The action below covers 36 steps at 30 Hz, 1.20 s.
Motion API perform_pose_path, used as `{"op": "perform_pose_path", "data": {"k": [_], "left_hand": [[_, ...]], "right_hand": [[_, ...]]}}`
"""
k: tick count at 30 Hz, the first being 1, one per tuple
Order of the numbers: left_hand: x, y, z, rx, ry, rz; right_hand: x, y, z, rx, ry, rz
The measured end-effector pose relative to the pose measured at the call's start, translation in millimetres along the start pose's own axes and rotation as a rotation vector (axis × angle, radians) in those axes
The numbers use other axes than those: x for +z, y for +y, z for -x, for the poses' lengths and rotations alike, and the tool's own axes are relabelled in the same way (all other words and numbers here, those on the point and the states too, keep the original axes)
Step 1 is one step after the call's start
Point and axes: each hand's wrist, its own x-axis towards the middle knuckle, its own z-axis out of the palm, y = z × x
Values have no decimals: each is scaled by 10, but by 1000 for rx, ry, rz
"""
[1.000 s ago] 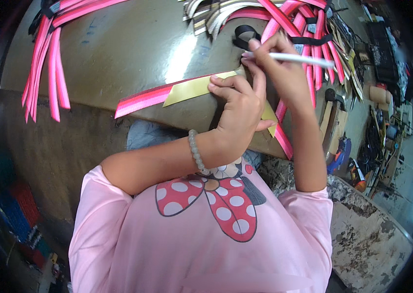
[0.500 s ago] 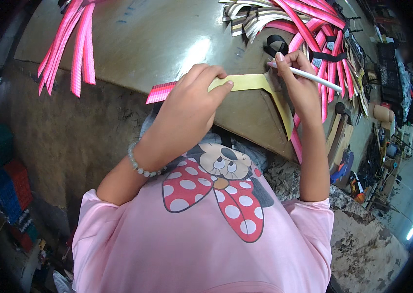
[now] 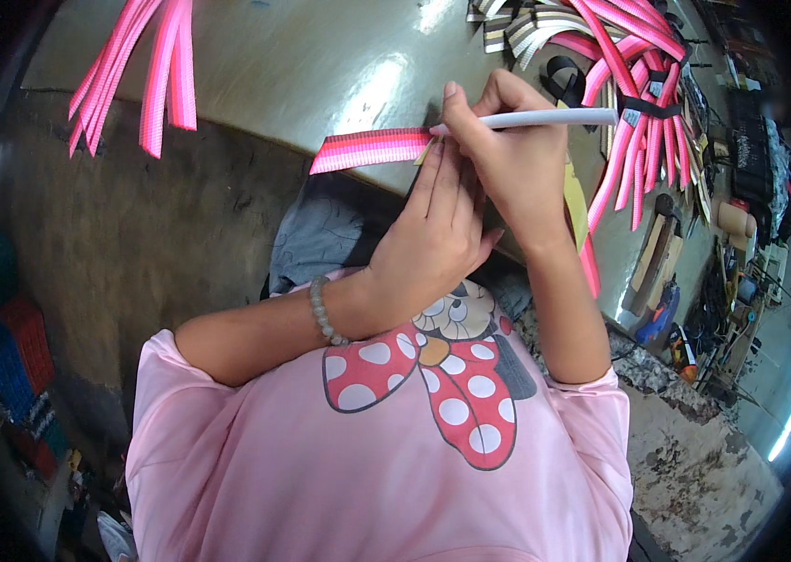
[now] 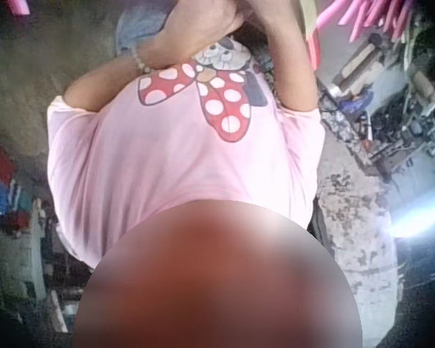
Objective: The person assembles pink and black ribbons into a star-shaped fixture using a yellow cardboard template and a white marker. They repeatedly position the template over the ribbons, mark alignment points, and adjust the ribbons to form a consistent pattern.
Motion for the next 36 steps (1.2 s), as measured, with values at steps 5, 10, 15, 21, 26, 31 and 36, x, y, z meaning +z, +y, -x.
{"op": "perform_pose_path", "data": {"k": [5,10,15,21,26,31,36], "left_hand": [[117,34,71,-4,64,45],[274,47,177,73,66,113],[214,27,165,84,-19,7],[-101,-58,-51,-128,-8,163],[-103,-357,-470,-169,54,350],[-182,-427,-652,-266,-65,577],[-350,-529,-981,-189,-6,728]], "right_hand": [[23,-11,32,-64,50,105],[114,-90,196,-188,32,155],[17,-60,237,46,-90,46],[-773,172,376,248,262,180],[-852,520,777,-94,211,511],[-1319,786,990,167,694,259],[-1544,1136,1135,450,705,-311]]}}
